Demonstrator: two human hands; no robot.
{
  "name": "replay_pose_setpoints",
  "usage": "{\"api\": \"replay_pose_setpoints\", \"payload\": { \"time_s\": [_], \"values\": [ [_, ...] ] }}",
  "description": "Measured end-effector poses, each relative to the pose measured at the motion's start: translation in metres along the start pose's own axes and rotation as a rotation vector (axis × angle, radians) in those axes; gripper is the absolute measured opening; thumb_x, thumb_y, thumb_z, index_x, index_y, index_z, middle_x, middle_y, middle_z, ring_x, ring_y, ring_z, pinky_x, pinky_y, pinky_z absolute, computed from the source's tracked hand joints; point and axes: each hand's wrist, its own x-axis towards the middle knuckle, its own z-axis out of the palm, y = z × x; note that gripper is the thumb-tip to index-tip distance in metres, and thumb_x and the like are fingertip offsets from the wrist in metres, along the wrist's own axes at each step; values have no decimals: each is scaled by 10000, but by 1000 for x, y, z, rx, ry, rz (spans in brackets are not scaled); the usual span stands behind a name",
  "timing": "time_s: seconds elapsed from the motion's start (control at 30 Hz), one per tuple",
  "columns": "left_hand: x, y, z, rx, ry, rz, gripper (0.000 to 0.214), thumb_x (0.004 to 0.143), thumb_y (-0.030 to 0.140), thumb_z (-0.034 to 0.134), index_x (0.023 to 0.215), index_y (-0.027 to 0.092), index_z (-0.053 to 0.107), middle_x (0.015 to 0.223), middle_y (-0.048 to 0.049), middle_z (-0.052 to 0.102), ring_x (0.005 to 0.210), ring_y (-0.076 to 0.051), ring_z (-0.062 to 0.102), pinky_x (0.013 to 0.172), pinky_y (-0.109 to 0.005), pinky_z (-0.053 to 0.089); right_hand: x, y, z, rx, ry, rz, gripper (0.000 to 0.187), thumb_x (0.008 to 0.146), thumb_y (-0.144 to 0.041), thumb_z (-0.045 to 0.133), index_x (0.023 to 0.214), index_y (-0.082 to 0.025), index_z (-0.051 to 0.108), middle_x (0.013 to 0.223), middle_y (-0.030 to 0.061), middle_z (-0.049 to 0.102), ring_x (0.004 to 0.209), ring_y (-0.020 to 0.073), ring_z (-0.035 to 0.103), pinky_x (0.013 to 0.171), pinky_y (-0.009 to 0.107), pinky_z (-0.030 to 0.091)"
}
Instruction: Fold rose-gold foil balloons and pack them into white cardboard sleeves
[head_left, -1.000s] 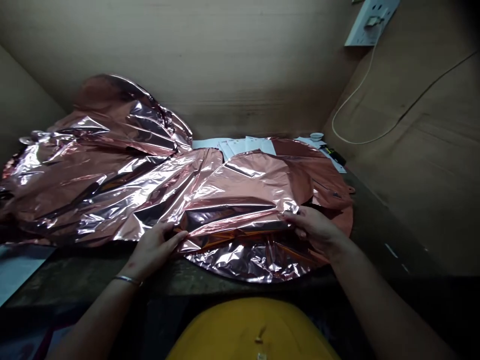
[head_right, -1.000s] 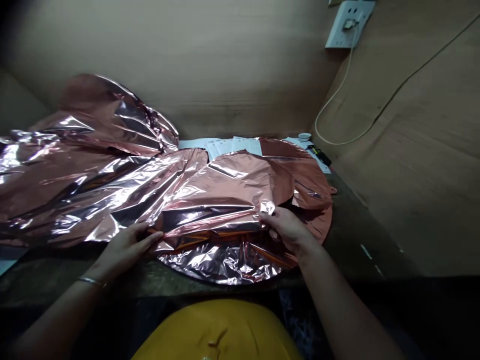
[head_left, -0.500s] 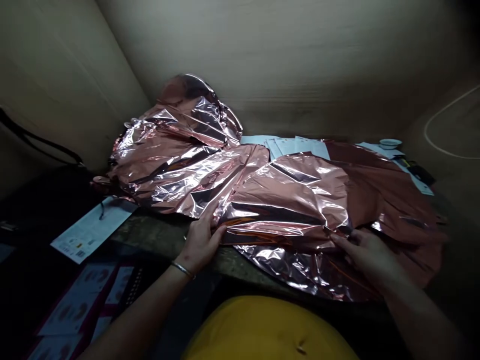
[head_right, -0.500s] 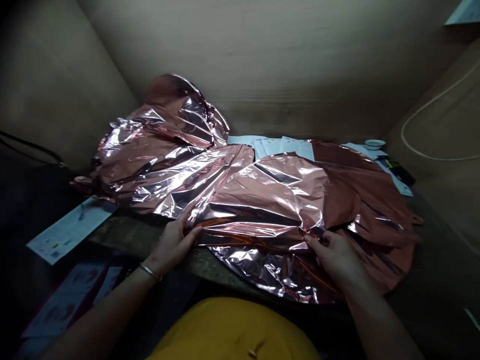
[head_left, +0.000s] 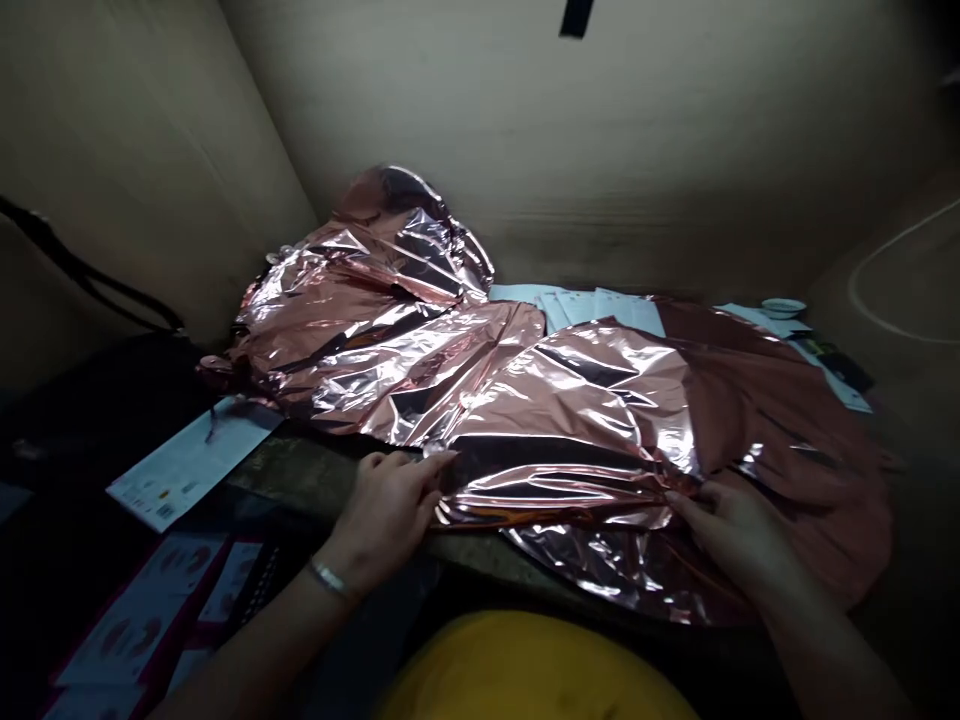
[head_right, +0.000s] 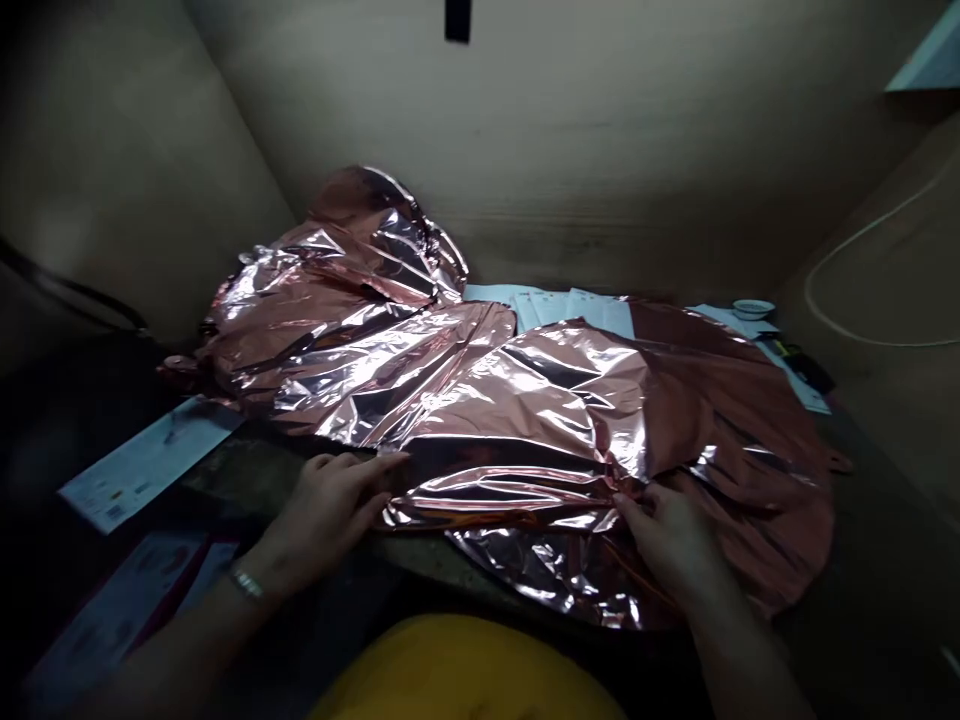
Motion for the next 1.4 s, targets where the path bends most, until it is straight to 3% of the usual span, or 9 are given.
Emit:
{"api": "replay_pose_setpoints", "payload": {
  "time_s": [0.13,0.27,0.63,0.87,0.97,1.07,1.2,1.3,1.4],
  "values": [
    [-8,18,5,173,268,292,436,858,230,568,1290,290,569,1348,-103,554,1238,-325,477,1054,-574,293,-1,-7,1,91,-34,-26,331,702,-499,557,716,-184,657,580,70,673,561,245,620,478,304,383],
    [2,33,31,172,114,616,464,844,92,513,1283,235,560,1387,-68,543,1285,-278,478,1102,-494,353,1,-10,0,82,-27,-48,306,713,-471,550,686,-180,641,661,77,704,645,256,645,546,311,405],
    [24,-3,15,52,-242,575,535,835,-3,464,1279,278,564,1308,-19,620,1169,-181,604,978,-296,501,3,-13,1,133,-70,-50,223,770,-344,563,695,-152,648,678,60,705,662,219,661,554,270,440],
    [28,14,11,194,-180,624,324,840,1,463,1047,197,616,966,-68,703,841,-205,674,782,-328,550,-5,-11,-20,6,85,-22,336,813,-349,551,982,-89,679,963,186,711,942,360,658,799,450,506],
    [22,38,10,229,-146,631,290,854,12,443,1016,183,612,928,-81,691,808,-196,662,775,-323,543,-31,-25,-35,-178,356,-314,672,809,-381,611,1388,-78,455,1441,231,435,1345,401,373,1062,554,346],
    [16,79,9,225,-263,668,172,869,89,492,944,158,631,839,-94,686,727,-199,656,701,-308,542,-57,-39,-31,-329,102,-737,830,780,-305,680,1512,-252,292,1584,69,236,1451,305,190,1141,484,298],
    [24,131,11,123,-502,720,135,872,224,565,882,153,679,756,-97,697,666,-221,659,625,-311,525,-62,-28,-2,-430,-251,-831,621,845,-169,581,1442,-266,443,1501,65,395,1390,269,352,1100,443,387],
    [50,139,13,-151,-637,754,227,886,395,588,994,224,691,821,-36,725,704,-190,673,644,-271,521,-53,-3,18,-447,-135,-884,495,881,-155,540,1361,-273,550,1430,72,485,1342,282,427,1064,456,429],
    [91,122,19,-265,-396,704,261,955,309,488,1149,226,641,1068,-51,708,921,-186,665,796,-293,521,-52,11,28,-428,9,-953,477,906,-129,500,1357,-278,551,1410,56,512,1331,254,446,1078,439,413]
  ]
}}
